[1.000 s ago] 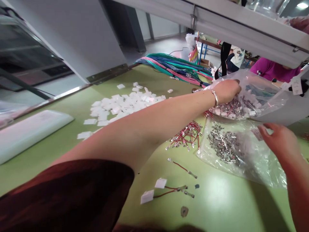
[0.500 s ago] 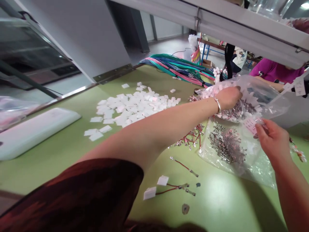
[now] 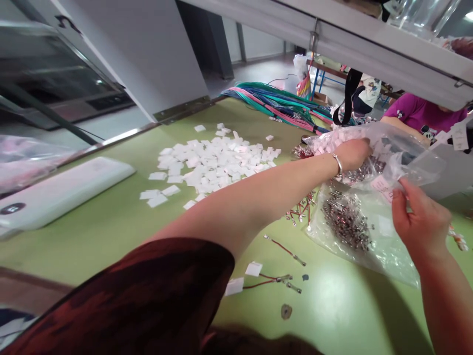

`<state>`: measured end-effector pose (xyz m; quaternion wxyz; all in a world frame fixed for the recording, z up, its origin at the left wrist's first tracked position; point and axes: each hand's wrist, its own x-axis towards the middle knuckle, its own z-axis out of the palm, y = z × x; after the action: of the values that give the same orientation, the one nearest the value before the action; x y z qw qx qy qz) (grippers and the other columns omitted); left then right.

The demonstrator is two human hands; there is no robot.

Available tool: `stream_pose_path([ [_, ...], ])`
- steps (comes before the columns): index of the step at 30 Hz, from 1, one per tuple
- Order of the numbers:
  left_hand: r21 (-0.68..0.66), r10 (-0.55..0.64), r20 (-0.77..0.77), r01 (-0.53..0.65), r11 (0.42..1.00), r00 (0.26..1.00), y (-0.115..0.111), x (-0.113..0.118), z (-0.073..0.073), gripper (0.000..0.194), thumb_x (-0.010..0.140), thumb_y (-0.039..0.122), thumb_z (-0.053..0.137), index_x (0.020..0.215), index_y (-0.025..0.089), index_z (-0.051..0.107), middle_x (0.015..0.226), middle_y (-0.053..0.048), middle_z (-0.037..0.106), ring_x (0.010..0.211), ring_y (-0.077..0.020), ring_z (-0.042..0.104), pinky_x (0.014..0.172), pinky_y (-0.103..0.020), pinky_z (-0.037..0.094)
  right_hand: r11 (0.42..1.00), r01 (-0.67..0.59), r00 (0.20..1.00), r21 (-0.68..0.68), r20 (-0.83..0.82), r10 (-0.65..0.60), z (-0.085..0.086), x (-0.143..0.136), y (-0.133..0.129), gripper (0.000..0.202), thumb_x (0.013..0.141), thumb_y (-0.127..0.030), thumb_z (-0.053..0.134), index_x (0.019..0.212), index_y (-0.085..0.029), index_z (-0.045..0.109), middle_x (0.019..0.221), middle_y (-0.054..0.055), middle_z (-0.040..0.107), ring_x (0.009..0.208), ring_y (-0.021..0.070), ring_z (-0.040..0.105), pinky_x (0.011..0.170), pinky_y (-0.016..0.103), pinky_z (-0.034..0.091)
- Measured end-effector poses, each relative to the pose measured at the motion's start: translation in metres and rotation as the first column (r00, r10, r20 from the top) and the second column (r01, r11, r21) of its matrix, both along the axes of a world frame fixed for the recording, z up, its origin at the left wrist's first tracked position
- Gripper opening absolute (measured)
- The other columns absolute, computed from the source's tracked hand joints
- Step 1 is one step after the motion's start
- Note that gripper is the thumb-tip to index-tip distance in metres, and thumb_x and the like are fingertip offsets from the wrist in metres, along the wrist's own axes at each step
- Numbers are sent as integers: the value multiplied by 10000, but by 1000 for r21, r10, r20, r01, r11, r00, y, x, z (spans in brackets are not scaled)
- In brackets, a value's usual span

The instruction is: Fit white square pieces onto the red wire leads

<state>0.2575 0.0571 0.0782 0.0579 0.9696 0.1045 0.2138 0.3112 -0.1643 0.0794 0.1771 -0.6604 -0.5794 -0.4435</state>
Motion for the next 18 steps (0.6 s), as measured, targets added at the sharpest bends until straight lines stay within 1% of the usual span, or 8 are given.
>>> stream_pose_path([
  [2,5,-6,-5,6,1000,1000,0,0,-1,275,869,121,454,992,122,700,1103,-137,620,930,-223,615,749,-320,454,998,-5,998,70,62,1,1,2,-2,295,863,-239,555,1107,-127,678,766,61,734,542,135,580,527,262,388],
  [3,8,-9,-7,9,1000,1000,0,0,-1,277,867,118,453,989,125,702,1101,-135,621,932,-222,614,750,-319,454,996,-17,996,83,87,10,2,3,-3,289,861,-232,559,1100,-121,678,758,58,732,541,134,578,527,259,389],
  [6,11,-13,-9,13,1000,1000,-1,0,-3,286,867,117,444,987,125,703,1092,-133,624,924,-218,610,747,-318,452,997,-43,991,67,132,34,5,5,-6,279,851,-219,568,1089,-127,681,743,48,727,539,130,572,531,255,389],
  [8,10,-16,-9,16,1000,1000,-2,0,-4,290,869,127,439,987,123,704,1094,-137,624,911,-216,609,738,-319,450,996,-26,992,89,129,15,7,6,-7,299,851,-218,564,1119,-140,671,780,52,731,552,133,580,532,260,385],
  [12,6,-20,-7,20,1000,1000,-2,0,-6,293,862,131,442,985,122,708,1087,-143,624,900,-217,605,724,-321,446,995,13,999,99,48,-18,7,9,-12,324,866,-235,539,1159,-160,656,801,62,724,601,156,608,551,272,401],
  [15,6,-30,-18,30,1000,999,-2,-1,-6,299,859,132,440,979,128,714,1078,-139,624,904,-217,601,725,-319,445,982,74,997,173,-26,-70,5,10,-15,317,876,-270,526,1135,-150,664,805,74,718,625,166,612,578,277,423],
  [18,-6,-36,-33,36,999,999,-4,-4,-6,304,857,133,445,996,147,716,1096,-129,620,914,-210,596,740,-312,446,958,105,988,266,-141,-69,4,11,-19,325,871,-312,527,1078,-124,694,790,81,706,638,171,601,599,286,439],
])
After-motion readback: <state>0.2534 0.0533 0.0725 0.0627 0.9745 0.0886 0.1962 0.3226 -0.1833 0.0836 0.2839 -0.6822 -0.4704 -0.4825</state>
